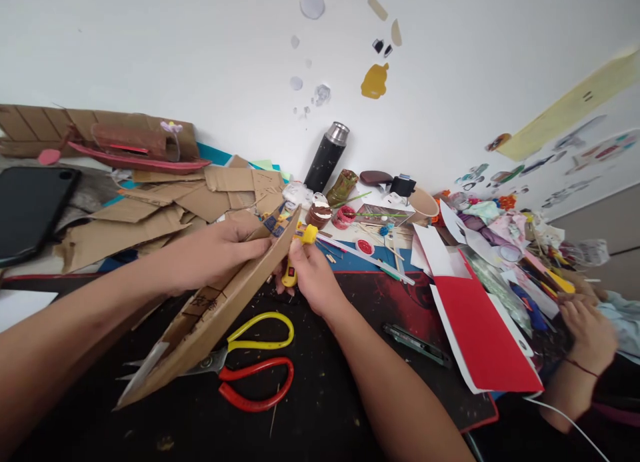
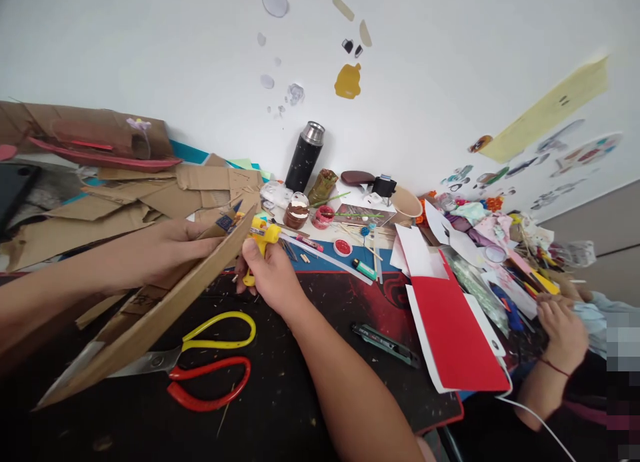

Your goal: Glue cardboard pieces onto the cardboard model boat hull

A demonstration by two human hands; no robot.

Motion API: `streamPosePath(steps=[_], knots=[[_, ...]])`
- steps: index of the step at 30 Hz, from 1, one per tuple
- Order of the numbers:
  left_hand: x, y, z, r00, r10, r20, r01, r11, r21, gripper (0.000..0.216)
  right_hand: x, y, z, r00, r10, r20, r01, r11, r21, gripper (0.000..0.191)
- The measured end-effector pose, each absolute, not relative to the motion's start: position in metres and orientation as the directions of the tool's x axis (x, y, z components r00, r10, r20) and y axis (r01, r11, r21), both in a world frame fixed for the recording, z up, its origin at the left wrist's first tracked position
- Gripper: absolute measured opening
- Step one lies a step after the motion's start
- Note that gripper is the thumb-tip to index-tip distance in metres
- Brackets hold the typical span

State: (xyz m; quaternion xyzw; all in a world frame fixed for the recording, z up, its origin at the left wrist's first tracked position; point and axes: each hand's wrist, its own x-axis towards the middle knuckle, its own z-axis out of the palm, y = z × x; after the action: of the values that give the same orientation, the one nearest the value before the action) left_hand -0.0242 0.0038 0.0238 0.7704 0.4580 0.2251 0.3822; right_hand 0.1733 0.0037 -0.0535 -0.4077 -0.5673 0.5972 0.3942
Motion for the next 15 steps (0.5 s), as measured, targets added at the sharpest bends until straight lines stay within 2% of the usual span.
streamPosePath(steps=[2,4,7,11,15], knots=[[-0.024,0.006,0.019,0.573,0.807,-0.141,0.335,-0.074,0.939,0.047,0.173,0.005,-0.054,-0.36,0.931,-0.052,-0.004,-0.057,-0.998,0.075],[-0.025,0.011,0.011,0.567,0.805,-0.173,0.252,0.03,0.967,0.042,0.173,0.006,-0.055,-0.37,0.927,-0.059,0.002,-0.062,-0.998,0.076],[-0.026,0.018,0.0,0.588,0.786,-0.192,0.195,0.093,0.976,0.042,0.173,0.006,-0.055,-0.38,0.924,-0.049,-0.011,-0.057,-0.998,0.076],[-0.027,0.02,-0.006,0.556,0.802,-0.217,0.226,0.105,0.968,0.046,0.173,0.005,-0.054,-0.389,0.92,-0.047,-0.015,-0.057,-0.998,0.073],[-0.028,0.018,-0.006,0.424,0.875,-0.233,0.346,0.082,0.935,0.048,0.173,0.004,-0.051,-0.397,0.916,-0.059,-0.019,-0.072,-0.997,0.074]])
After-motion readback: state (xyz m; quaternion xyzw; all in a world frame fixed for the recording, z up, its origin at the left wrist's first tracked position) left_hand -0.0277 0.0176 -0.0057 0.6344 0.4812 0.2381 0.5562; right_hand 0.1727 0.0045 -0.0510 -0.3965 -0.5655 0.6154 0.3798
